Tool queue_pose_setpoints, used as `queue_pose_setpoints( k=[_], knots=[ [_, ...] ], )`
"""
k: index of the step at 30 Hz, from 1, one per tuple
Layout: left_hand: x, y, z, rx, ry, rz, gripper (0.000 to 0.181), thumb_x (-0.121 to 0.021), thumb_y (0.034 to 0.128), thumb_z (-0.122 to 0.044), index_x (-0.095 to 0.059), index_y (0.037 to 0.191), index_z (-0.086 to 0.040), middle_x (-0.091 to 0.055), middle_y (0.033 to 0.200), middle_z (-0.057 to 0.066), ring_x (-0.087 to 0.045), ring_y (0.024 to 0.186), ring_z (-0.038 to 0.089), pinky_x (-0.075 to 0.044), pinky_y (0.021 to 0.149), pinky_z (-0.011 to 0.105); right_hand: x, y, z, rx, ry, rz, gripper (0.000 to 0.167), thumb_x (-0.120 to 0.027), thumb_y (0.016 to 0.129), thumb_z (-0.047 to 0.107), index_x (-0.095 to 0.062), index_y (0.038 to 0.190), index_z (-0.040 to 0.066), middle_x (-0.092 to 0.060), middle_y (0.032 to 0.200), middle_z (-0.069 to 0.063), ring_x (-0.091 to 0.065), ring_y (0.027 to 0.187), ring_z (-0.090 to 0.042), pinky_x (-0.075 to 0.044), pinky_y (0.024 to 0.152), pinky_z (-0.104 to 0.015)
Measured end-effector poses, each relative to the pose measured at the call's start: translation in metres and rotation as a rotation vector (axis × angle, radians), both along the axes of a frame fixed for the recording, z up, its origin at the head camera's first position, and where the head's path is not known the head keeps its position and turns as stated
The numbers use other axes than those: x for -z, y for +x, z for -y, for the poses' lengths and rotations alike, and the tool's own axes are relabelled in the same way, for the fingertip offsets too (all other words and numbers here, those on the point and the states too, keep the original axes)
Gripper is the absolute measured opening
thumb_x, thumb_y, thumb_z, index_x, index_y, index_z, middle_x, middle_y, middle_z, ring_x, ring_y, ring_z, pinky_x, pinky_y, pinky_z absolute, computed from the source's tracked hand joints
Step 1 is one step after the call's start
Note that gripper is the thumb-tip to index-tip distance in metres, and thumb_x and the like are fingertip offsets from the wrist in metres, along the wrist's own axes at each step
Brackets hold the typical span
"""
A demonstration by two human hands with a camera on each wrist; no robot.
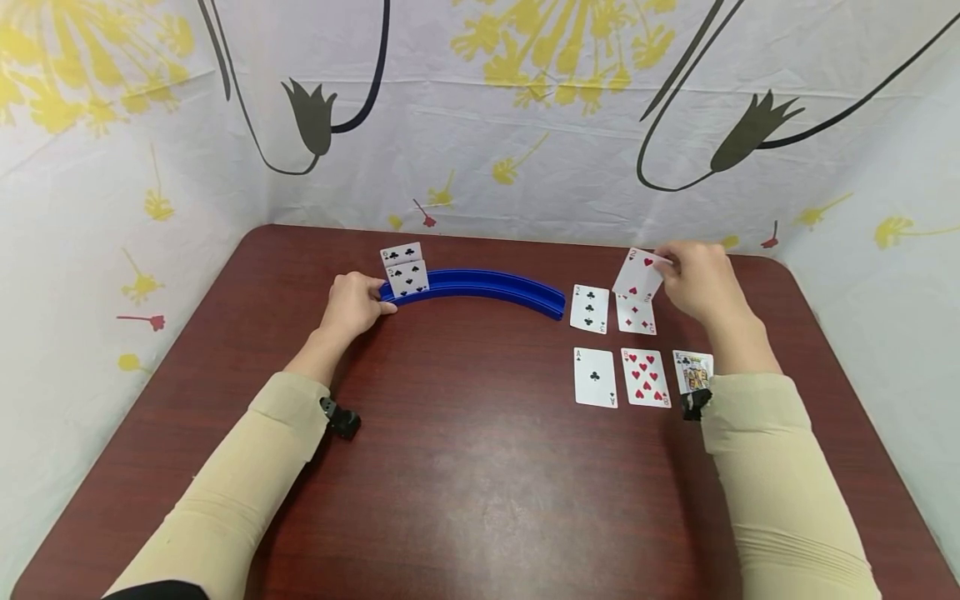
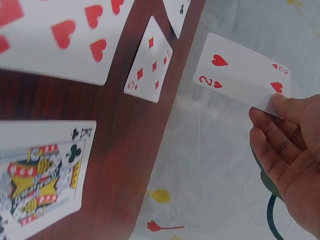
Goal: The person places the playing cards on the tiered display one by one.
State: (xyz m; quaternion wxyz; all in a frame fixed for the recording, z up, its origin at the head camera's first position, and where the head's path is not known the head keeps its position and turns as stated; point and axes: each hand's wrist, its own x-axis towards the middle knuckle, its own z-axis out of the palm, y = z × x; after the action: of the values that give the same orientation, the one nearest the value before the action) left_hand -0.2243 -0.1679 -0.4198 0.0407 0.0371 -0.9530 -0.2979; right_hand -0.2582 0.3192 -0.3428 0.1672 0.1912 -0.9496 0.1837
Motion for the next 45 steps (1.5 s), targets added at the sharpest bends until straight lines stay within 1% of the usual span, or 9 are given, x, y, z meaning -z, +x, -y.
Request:
queue_pose_setpoints(
  k=[5, 14, 17, 21, 28, 31, 38, 45],
  knots=[
    [0.0, 0.0, 0.0, 0.003, 0.0, -0.006, 0.047, -0.085, 0.084, -0.021, -0.072, 0.126, -0.005, -0.074, 0.11, 0.017, -0.069, 0.099, 0.027, -0.056, 0.089, 0.043, 0.001, -0.001, 0.008, -0.009, -0.006, 0.003, 0.013, -0.064, 0.094, 0.001, -0.072, 0.1, -0.007, -0.07, 0.09, -0.027, -0.064, 0.081, -0.048, -0.046, 0.077, -0.06],
    [0.001, -0.001, 0.0, -0.002, 0.006, 0.006, 0.048, -0.085, 0.0842, -0.02, -0.071, 0.127, -0.005, -0.074, 0.11, 0.017, -0.069, 0.1, 0.027, -0.056, 0.09, 0.042, 0.0, -0.002, 0.019, -0.043, -0.017, -0.005, 0.011, -0.064, 0.094, 0.0, -0.072, 0.097, -0.006, -0.071, 0.089, -0.025, -0.065, 0.08, -0.045, -0.047, 0.077, -0.058],
    [0.0, -0.001, 0.0, -0.002, 0.005, 0.008, 0.048, -0.085, 0.0844, -0.02, -0.071, 0.128, -0.005, -0.074, 0.111, 0.018, -0.069, 0.1, 0.027, -0.056, 0.09, 0.042, 0.0, -0.002, 0.024, -0.046, -0.025, 0.006, 0.012, -0.064, 0.094, 0.0, -0.072, 0.099, -0.007, -0.071, 0.092, -0.027, -0.066, 0.082, -0.046, -0.048, 0.077, -0.059],
    [0.0, 0.0, 0.0, -0.003, 0.002, 0.006, 0.047, -0.084, 0.0846, -0.02, -0.072, 0.127, -0.005, -0.074, 0.11, 0.017, -0.069, 0.099, 0.027, -0.056, 0.09, 0.042, 0.0, -0.002, 0.03, -0.056, -0.033, 0.005, 0.012, -0.065, 0.093, -0.001, -0.072, 0.1, -0.007, -0.072, 0.091, -0.026, -0.068, 0.081, -0.044, -0.05, 0.077, -0.057],
    [0.001, 0.0, 0.0, -0.003, 0.006, 0.003, 0.049, -0.084, 0.0849, -0.021, -0.07, 0.129, -0.005, -0.074, 0.112, 0.018, -0.069, 0.101, 0.027, -0.056, 0.091, 0.042, -0.001, -0.003, 0.039, -0.084, -0.014, -0.035, 0.007, -0.067, 0.091, -0.002, -0.072, 0.095, -0.004, -0.071, 0.079, -0.019, -0.063, 0.069, -0.035, -0.047, 0.069, -0.051],
    [0.002, 0.0, 0.001, -0.004, 0.007, 0.002, 0.049, -0.084, 0.0849, -0.021, -0.07, 0.129, -0.004, -0.073, 0.113, 0.018, -0.069, 0.101, 0.027, -0.056, 0.091, 0.042, -0.002, -0.004, 0.043, -0.091, -0.014, -0.033, 0.007, -0.067, 0.091, -0.002, -0.073, 0.095, -0.004, -0.071, 0.079, -0.018, -0.063, 0.069, -0.034, -0.047, 0.07, -0.05],
    [0.002, -0.001, 0.001, -0.005, 0.004, 0.0, 0.049, -0.084, 0.0847, -0.02, -0.07, 0.128, -0.004, -0.074, 0.112, 0.018, -0.069, 0.101, 0.027, -0.056, 0.09, 0.042, -0.003, -0.004, 0.05, -0.083, -0.036, 0.016, 0.012, -0.064, 0.094, 0.0, -0.072, 0.099, -0.008, -0.072, 0.09, -0.025, -0.067, 0.08, -0.041, -0.049, 0.076, -0.055],
    [0.002, -0.001, 0.001, -0.005, 0.0, -0.01, 0.049, -0.085, 0.0842, -0.02, -0.071, 0.128, -0.004, -0.074, 0.11, 0.018, -0.07, 0.101, 0.028, -0.056, 0.09, 0.042, -0.003, -0.007, 0.059, -0.092, -0.043, 0.004, 0.013, -0.066, 0.094, 0.001, -0.073, 0.102, -0.007, -0.073, 0.093, -0.025, -0.069, 0.081, -0.041, -0.051, 0.077, -0.055]
  ],
)
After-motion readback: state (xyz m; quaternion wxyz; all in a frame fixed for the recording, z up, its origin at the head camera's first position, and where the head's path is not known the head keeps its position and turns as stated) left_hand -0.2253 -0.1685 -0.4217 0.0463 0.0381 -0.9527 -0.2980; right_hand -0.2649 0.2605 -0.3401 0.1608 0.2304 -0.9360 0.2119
